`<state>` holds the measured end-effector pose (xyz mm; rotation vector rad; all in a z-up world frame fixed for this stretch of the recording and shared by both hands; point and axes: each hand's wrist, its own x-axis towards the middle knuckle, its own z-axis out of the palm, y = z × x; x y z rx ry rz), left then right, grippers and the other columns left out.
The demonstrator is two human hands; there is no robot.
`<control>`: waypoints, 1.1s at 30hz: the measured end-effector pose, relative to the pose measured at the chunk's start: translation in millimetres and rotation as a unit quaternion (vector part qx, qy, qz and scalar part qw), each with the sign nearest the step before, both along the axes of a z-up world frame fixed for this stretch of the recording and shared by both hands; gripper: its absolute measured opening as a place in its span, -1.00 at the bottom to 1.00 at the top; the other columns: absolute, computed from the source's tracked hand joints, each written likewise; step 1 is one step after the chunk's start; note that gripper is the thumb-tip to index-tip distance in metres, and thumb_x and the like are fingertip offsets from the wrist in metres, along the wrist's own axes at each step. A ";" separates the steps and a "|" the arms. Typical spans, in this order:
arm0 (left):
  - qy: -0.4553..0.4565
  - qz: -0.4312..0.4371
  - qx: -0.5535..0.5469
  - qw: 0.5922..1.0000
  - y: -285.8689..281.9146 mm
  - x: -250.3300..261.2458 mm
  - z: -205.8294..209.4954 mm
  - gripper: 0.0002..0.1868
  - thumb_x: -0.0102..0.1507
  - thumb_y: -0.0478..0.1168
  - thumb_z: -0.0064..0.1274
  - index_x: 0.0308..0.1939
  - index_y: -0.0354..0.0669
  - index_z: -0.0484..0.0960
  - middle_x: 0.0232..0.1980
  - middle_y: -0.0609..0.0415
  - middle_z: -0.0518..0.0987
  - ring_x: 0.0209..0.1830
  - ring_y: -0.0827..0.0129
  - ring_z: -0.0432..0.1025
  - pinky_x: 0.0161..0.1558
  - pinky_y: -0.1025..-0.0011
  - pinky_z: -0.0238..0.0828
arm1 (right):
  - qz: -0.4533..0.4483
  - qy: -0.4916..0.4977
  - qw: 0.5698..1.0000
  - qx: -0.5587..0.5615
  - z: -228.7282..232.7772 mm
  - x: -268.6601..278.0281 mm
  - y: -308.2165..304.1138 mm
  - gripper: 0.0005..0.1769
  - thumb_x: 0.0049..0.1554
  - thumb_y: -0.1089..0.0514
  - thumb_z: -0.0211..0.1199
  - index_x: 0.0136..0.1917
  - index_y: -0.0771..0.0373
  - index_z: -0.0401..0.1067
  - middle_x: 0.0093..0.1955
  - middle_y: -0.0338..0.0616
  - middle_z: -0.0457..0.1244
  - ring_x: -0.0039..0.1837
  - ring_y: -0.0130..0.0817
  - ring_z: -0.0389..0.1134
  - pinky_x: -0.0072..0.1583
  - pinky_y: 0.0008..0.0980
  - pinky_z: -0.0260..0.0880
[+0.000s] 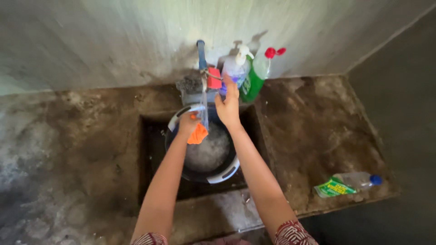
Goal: The person wipes a white plastic chair with an orange cloth, then wipes a red electric hot plate and places it on a table. They continue wiping the chair, then wash the orange cloth in a pot of water at a sink.
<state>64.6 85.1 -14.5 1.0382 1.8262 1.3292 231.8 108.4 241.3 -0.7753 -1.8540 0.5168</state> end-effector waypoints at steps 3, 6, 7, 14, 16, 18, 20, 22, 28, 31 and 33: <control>-0.028 0.000 -0.019 0.999 -1.0 8.3 4.6 -0.56 0.08 -0.16 0.25 0.04 -0.17 0.69 -0.03 -0.14 0.70 -0.01 0.05 0.60 0.05 0.22 0.49 | 0.023 -0.020 0.999 -0.013 17.5 -8.9 -18.9 -0.36 0.07 0.41 0.19 0.44 0.26 0.33 0.27 0.04 0.32 0.38 0.02 0.30 0.47 -0.14 0.22; 0.093 -0.011 -0.017 0.995 -25.2 -4.8 15.8 -0.49 0.07 -0.13 0.29 0.08 -0.22 0.67 0.06 -0.18 0.67 0.10 0.02 0.55 0.14 0.21 0.43 | 0.080 -0.033 0.996 -0.025 0.1 2.8 -28.6 -0.33 0.07 0.41 0.23 0.46 0.29 0.30 0.32 0.09 0.30 0.44 0.08 0.23 0.49 -0.11 0.14; 0.112 -0.017 -0.022 0.993 -34.4 -15.9 24.4 -0.43 0.04 -0.15 0.29 0.12 -0.24 0.63 0.07 -0.21 0.66 0.11 0.01 0.54 0.15 0.21 0.43 | 0.101 -0.035 0.994 -0.026 -16.6 9.9 -28.5 -0.30 0.07 0.41 0.26 0.48 0.32 0.26 0.36 0.14 0.27 0.46 0.13 0.19 0.49 -0.10 0.09; 0.027 0.050 -0.183 0.981 -147.5 -39.8 44.0 0.10 -0.03 -0.22 0.42 0.43 -0.44 0.06 0.24 -0.59 0.33 0.15 -0.31 0.40 0.07 0.05 0.42 | -0.181 -0.256 0.906 -0.286 -219.3 133.7 25.4 -0.08 -0.07 0.06 0.57 0.39 0.51 0.21 0.34 0.44 0.15 0.35 0.34 0.17 0.26 0.01 0.19; -0.161 0.049 -0.236 0.957 -158.7 -39.8 38.8 0.01 -0.03 -0.27 0.31 0.41 -0.44 0.10 0.15 -0.35 0.53 0.08 -0.04 0.54 -0.02 0.15 0.56 | -0.121 -0.195 0.900 -0.371 -248.9 144.8 19.0 -0.31 -0.08 0.05 0.51 0.21 0.45 0.37 0.17 0.27 0.32 0.22 0.14 0.35 0.22 -0.10 0.33; -0.164 0.058 -0.254 0.952 -165.6 -38.6 30.1 -0.13 0.03 -0.30 0.30 0.34 -0.49 0.20 0.10 -0.29 0.54 0.03 0.03 0.55 -0.07 0.17 0.56 | -0.114 -0.163 0.902 -0.384 -253.5 145.6 8.5 -0.45 -0.07 0.06 0.49 0.10 0.42 0.46 0.05 0.18 0.40 0.13 0.03 0.45 0.17 -0.17 0.41; -0.212 0.081 -0.256 0.940 -169.7 -40.0 18.4 -0.23 0.07 -0.34 0.28 0.28 -0.52 0.27 0.06 -0.27 0.55 -0.03 0.06 0.56 -0.13 0.16 0.57 | -0.159 -0.161 0.918 -0.327 -243.6 135.3 -4.8 -0.51 -0.05 0.09 0.49 0.05 0.43 0.48 -0.04 0.20 0.41 0.06 0.03 0.46 0.09 -0.17 0.43; -0.305 0.119 -0.242 0.913 -173.3 -46.0 3.4 -0.31 0.07 -0.37 0.25 0.23 -0.53 0.31 0.04 -0.28 0.56 -0.10 0.07 0.58 -0.18 0.12 0.59 | -0.159 -0.123 0.927 -0.315 -221.9 127.1 -17.3 -0.55 -0.08 0.14 0.46 0.04 0.41 0.49 -0.07 0.15 0.42 0.01 -0.04 0.47 0.07 -0.19 0.44; -0.407 0.107 -0.221 0.880 -184.5 -48.8 -47.8 -0.63 0.13 -0.42 0.21 -0.05 -0.55 0.48 -0.16 -0.17 0.59 -0.21 0.06 0.57 -0.26 0.13 0.56 | -0.102 -0.092 0.946 -0.294 -138.0 104.2 -54.7 -0.69 -0.06 0.28 0.36 -0.02 0.38 0.46 -0.18 0.05 0.39 -0.14 -0.20 0.43 -0.02 -0.28 0.43; -0.403 0.111 -0.235 0.877 -190.5 -41.4 -62.9 -0.80 0.17 -0.39 0.17 -0.18 -0.46 0.55 -0.22 -0.08 0.63 -0.21 0.12 0.58 -0.23 0.18 0.56 | -0.054 -0.088 0.955 -0.277 -105.8 91.6 -73.9 -0.75 -0.04 0.32 0.36 -0.06 0.36 0.45 -0.20 0.00 0.39 -0.15 -0.24 0.41 -0.02 -0.31 0.42; -0.425 0.098 -0.235 0.869 -196.9 -42.6 -63.8 -0.81 0.18 -0.38 0.15 -0.19 -0.45 0.54 -0.23 -0.08 0.63 -0.22 0.11 0.58 -0.23 0.17 0.56 | -0.037 -0.089 0.956 -0.278 -88.9 87.3 -84.6 -0.76 -0.04 0.33 0.35 -0.07 0.36 0.43 -0.20 0.00 0.38 -0.15 -0.27 0.41 -0.03 -0.31 0.41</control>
